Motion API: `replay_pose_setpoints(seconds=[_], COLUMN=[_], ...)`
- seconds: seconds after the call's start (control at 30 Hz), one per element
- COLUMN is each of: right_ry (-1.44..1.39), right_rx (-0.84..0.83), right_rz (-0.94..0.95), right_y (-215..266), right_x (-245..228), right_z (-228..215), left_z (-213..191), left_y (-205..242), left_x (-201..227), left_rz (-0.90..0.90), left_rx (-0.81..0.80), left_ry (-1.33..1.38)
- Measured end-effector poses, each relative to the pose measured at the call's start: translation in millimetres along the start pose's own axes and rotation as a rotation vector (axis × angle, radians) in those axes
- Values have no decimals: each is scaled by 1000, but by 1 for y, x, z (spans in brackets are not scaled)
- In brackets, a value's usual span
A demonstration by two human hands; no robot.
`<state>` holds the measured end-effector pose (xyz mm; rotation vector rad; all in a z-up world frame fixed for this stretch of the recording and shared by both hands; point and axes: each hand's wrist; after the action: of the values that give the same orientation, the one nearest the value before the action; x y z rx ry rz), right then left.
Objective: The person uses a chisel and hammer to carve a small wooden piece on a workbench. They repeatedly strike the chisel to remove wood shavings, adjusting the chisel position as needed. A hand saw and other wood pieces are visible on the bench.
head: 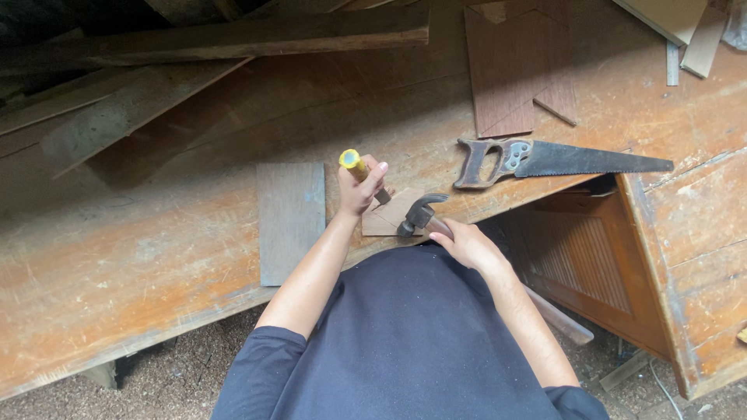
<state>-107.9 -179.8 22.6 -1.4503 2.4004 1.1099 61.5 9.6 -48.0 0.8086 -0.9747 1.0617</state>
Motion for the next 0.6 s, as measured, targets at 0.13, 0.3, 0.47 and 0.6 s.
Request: replay_pose_setpoints(seconds=[0.13,0.3,0.47,0.6], right_ry=[45,80,106,3], right_rx=[-48,-103,-137,-82], right_rz=[-34,-104,-137,-238], right_y=[-6,-17,-14,-5], right_x=[4,1,1,-1], right_z=[-7,-19,-27,-51], left_z=[12,27,39,44], left_y=[10,13,23,27], left_x=[8,18,24,24], left_rz=[41,334,469,492], left_rx=[3,-51,-46,-24], left_ry=[-160,-486,-502,-507])
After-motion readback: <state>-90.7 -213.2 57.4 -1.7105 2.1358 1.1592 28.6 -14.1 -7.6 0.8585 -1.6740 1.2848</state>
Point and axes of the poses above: each hand's wrist, its own y-axis away from the middle knuckle, its own z-axis out of the palm, x = y × z, and after that the axes turned 10 degrees about x, right-handed
